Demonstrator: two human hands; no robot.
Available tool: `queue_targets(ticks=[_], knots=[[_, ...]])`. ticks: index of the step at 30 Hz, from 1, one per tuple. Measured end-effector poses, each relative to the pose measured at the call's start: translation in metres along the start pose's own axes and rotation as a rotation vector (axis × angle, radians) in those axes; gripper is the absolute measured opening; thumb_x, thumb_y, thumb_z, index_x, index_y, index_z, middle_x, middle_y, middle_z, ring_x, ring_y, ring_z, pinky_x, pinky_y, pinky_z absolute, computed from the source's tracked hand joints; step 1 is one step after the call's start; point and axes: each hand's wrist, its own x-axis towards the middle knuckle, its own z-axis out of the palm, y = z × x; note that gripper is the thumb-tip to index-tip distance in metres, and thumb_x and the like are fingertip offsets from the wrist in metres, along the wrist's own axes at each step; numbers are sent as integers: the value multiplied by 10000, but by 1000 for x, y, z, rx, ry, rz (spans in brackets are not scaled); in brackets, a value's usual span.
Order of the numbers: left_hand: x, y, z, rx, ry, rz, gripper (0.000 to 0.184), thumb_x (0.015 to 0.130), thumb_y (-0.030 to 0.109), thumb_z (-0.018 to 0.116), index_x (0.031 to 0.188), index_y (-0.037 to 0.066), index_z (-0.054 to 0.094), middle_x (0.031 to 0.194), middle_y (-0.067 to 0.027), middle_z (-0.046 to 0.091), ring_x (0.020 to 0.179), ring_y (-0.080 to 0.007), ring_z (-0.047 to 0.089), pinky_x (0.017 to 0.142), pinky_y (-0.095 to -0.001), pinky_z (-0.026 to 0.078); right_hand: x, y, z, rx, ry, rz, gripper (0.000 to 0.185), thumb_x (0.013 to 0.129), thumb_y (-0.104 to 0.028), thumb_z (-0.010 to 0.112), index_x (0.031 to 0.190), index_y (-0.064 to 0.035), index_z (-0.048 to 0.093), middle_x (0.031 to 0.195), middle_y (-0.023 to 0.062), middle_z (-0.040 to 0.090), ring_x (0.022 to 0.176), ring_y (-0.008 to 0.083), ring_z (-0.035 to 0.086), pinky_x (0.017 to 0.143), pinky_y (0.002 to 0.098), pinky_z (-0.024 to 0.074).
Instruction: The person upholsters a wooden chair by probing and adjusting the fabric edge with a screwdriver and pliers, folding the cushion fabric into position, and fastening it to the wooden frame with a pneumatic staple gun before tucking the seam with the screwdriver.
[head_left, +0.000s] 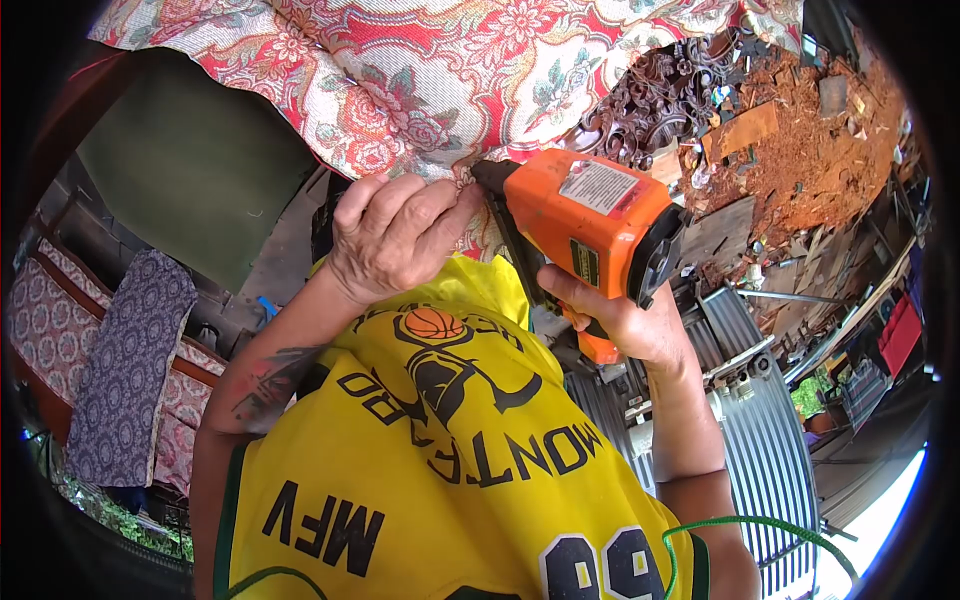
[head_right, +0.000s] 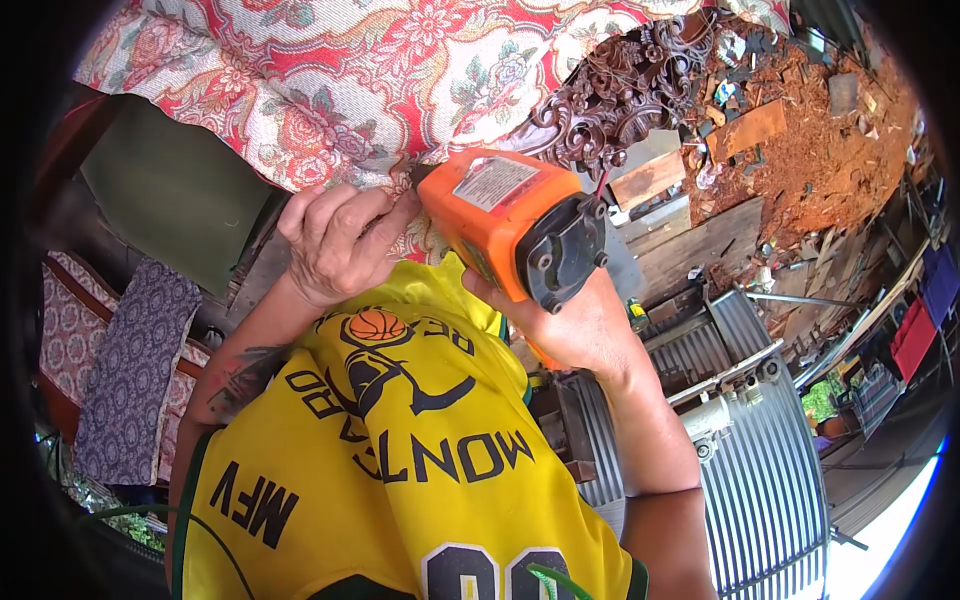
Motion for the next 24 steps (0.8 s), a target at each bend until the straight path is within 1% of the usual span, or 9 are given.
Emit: queue_targets(ticks=[4,6,7,9,13,18,19,22,24], knots=[[-1,0,-2,-17,-32,-4,442,758,211,681,1180,175,807,1078,52,622,1050,-159,558,976,-379,363,-1,7,2,57,-16,58,480,900,-311,803,1307,-88,678,1167,132,728,1057,301,705,956,409,535],[-1,0,-3,-15,-37,2,459,755,227,671,1192,173,801,1081,50,622,1053,-162,558,983,-385,358,2,12,10,123,161,-174,309,893,-131,823,1151,-35,683,843,-6,654,671,91,581,596,285,479],[0,0,-3,-19,-42,-2,463,759,236,664,1198,171,798,1078,49,622,1053,-163,558,990,-389,353,2,7,5,124,165,-174,309,893,-131,823,1151,-35,683,843,-6,654,671,91,581,596,285,479],[-1,1,-3,-26,-49,-5,468,762,244,658,1203,169,795,1076,49,623,1052,-164,559,997,-394,347,3,-13,-11,305,-149,450,501,892,-320,819,1305,-73,677,1161,123,744,1078,278,709,963,402,535],[-1,-1,0,-16,-24,13,446,770,253,658,1184,172,801,1063,51,624,1047,-159,560,994,-387,342,4,-15,-12,316,-181,471,503,891,-290,814,1321,-74,668,1192,127,733,1101,277,699,983,400,526],[-1,-3,4,5,12,54,418,779,259,655,1158,177,811,1056,55,623,1033,-155,564,982,-378,341,2,2,-1,288,-32,123,498,884,-241,805,1334,-84,659,1221,128,708,1154,277,663,1038,404,492],[-1,-2,4,10,11,56,416,780,255,652,1154,177,814,1055,57,622,1030,-154,565,980,-377,341,2,4,0,290,-32,122,498,884,-241,805,1334,-84,659,1221,128,708,1154,277,663,1038,404,492],[-2,-1,4,13,-5,54,424,783,245,644,1166,174,812,1058,59,622,1026,-154,565,975,-377,341,5,3,-1,251,-3,59,480,890,-238,800,1324,-84,663,1145,120,720,992,246,705,911,389,551],[-3,-3,2,15,-24,56,435,785,239,640,1181,172,807,1060,60,623,1025,-154,565,973,-378,341,5,-8,-7,365,-114,364,469,890,-225,800,1316,-86,663,990,94,716,743,172,682,694,346,560]])
